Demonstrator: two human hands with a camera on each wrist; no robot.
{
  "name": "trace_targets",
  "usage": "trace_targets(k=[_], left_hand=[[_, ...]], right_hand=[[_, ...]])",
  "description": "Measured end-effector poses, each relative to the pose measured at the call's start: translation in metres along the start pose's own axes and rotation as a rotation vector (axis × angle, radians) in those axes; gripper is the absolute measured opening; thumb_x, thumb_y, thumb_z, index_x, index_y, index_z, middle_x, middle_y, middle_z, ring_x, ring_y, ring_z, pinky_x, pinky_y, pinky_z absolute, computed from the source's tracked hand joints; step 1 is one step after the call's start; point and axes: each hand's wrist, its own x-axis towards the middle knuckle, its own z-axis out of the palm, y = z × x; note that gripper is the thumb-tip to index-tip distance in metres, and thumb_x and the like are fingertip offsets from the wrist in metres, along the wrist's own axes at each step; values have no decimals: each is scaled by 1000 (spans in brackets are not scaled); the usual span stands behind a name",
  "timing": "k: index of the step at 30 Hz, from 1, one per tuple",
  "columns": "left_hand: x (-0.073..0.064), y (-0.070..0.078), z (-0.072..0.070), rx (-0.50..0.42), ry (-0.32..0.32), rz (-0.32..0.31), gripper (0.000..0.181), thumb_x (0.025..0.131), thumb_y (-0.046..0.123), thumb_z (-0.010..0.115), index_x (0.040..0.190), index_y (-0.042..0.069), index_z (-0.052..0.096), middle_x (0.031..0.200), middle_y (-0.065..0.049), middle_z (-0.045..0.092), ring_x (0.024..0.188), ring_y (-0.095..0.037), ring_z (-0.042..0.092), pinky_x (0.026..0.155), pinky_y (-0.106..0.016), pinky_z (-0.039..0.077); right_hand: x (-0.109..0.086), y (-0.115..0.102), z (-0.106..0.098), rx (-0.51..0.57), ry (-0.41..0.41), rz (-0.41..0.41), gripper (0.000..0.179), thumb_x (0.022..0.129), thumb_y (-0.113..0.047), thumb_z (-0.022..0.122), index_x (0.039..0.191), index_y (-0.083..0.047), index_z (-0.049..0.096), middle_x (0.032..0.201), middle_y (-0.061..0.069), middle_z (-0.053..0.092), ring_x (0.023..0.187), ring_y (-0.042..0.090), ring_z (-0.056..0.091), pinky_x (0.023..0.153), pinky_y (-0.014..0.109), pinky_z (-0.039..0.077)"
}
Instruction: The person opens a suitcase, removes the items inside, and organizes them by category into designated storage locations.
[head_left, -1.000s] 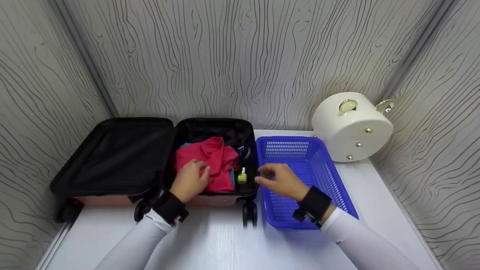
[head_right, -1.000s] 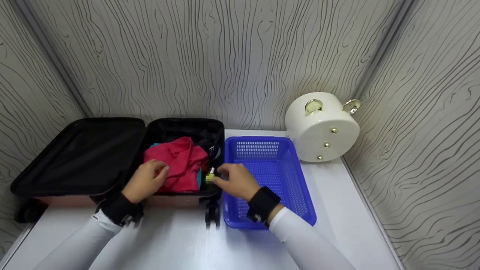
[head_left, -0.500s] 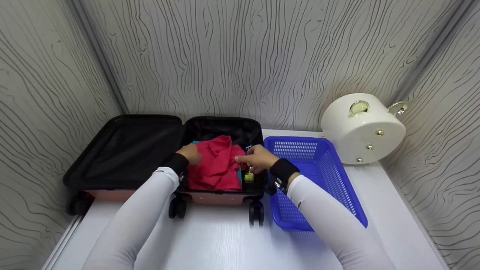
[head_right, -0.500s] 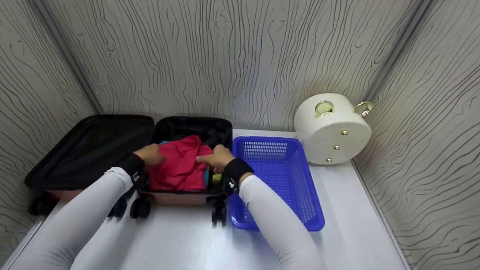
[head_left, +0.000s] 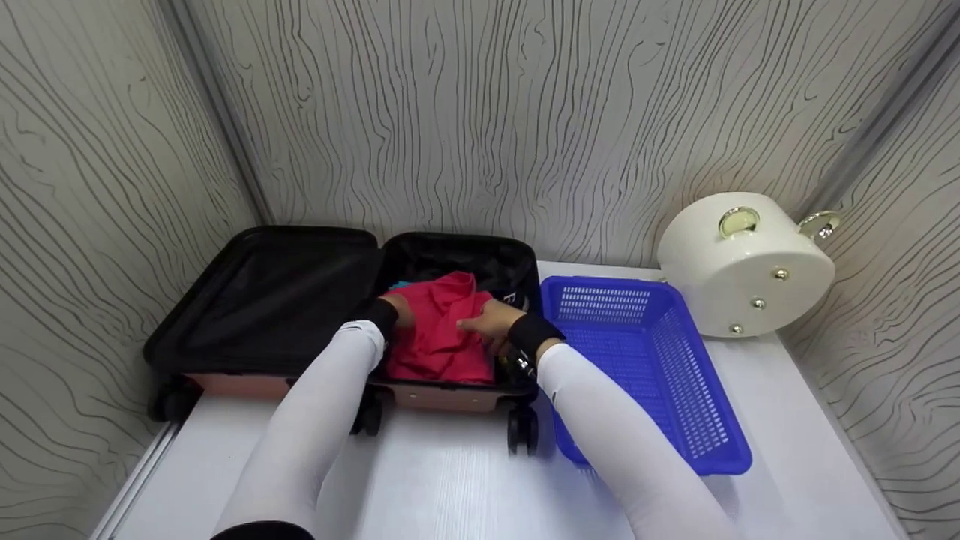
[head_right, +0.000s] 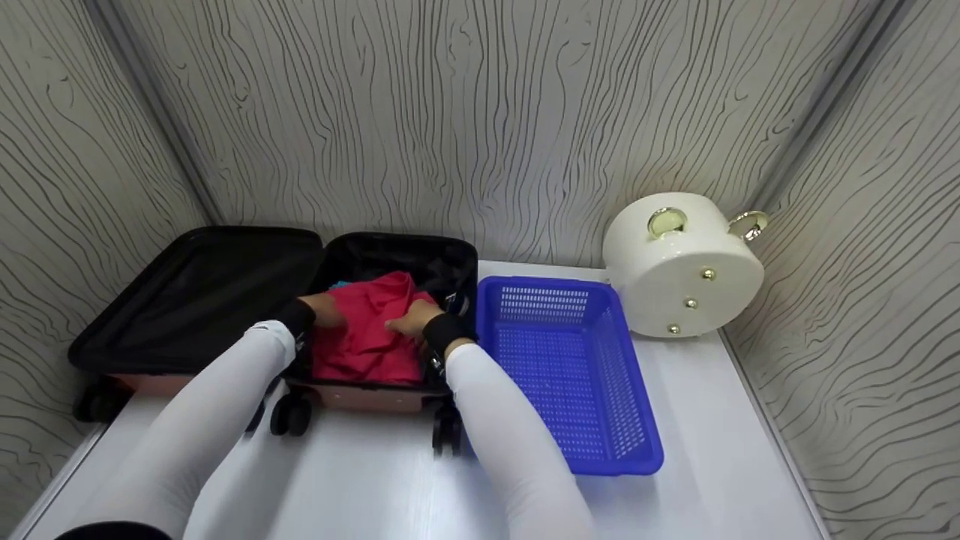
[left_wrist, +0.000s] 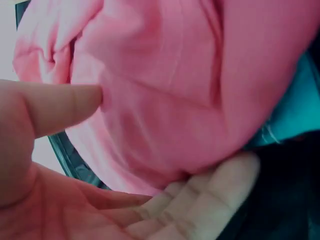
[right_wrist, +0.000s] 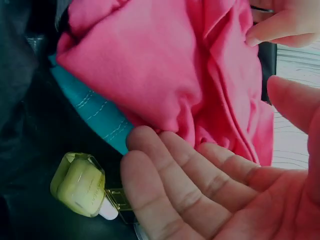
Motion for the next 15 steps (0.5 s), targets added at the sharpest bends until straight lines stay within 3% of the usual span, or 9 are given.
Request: trace_targets(k=[2, 4, 7, 9, 12, 15], left_hand=[[-28, 21, -30, -73, -38, -27, 42, 105, 37, 52, 129, 10, 73, 140, -9, 70, 130, -18, 62, 114, -29, 45], [-50, 38, -51, -134, -35, -85, 56, 100, 47, 59, 137, 5, 69, 146, -12, 67, 134, -21, 61, 114, -31, 46], [-70, 53, -72, -180, -44, -169, 69, 94, 48, 64, 144, 1, 64, 151, -17, 63, 138, -27, 61, 114, -35, 49], [-70, 55, -72, -181, 17, -187, 63, 92, 44, 61, 136, -2, 68, 144, -22, 67, 130, -31, 65, 107, -37, 53], [-79, 66, -83, -222, 42, -230, 49, 93, 32, 56, 123, -3, 72, 139, -25, 69, 124, -33, 67, 107, -39, 55], [-107, 90, -107, -323, 84, -315, 42, 91, 21, 52, 112, -9, 73, 131, -28, 70, 109, -32, 68, 97, -40, 58]], right_hand=[[2, 0, 2, -6, 6, 14, 50, 108, -44, 62, 107, 6, 70, 99, 26, 79, 66, 21, 71, 53, 28, 54], [5, 0, 4, -19, 20, 22, 48, 109, -43, 61, 101, 3, 71, 89, 19, 76, 64, 19, 69, 52, 28, 54], [11, 2, 7, -52, 38, 14, 45, 110, -41, 61, 84, -5, 65, 73, 9, 67, 57, 16, 65, 50, 26, 52], [14, 2, 9, -83, 37, -6, 46, 110, -39, 61, 74, -12, 57, 65, 3, 60, 51, 13, 61, 48, 24, 49], [19, 4, 10, -124, 21, -53, 44, 110, -30, 61, 70, -17, 48, 58, -3, 51, 46, 8, 55, 48, 21, 45], [20, 4, 7, -140, -10, -77, 37, 110, -19, 59, 74, -17, 48, 59, -3, 52, 46, 8, 55, 49, 20, 46]])
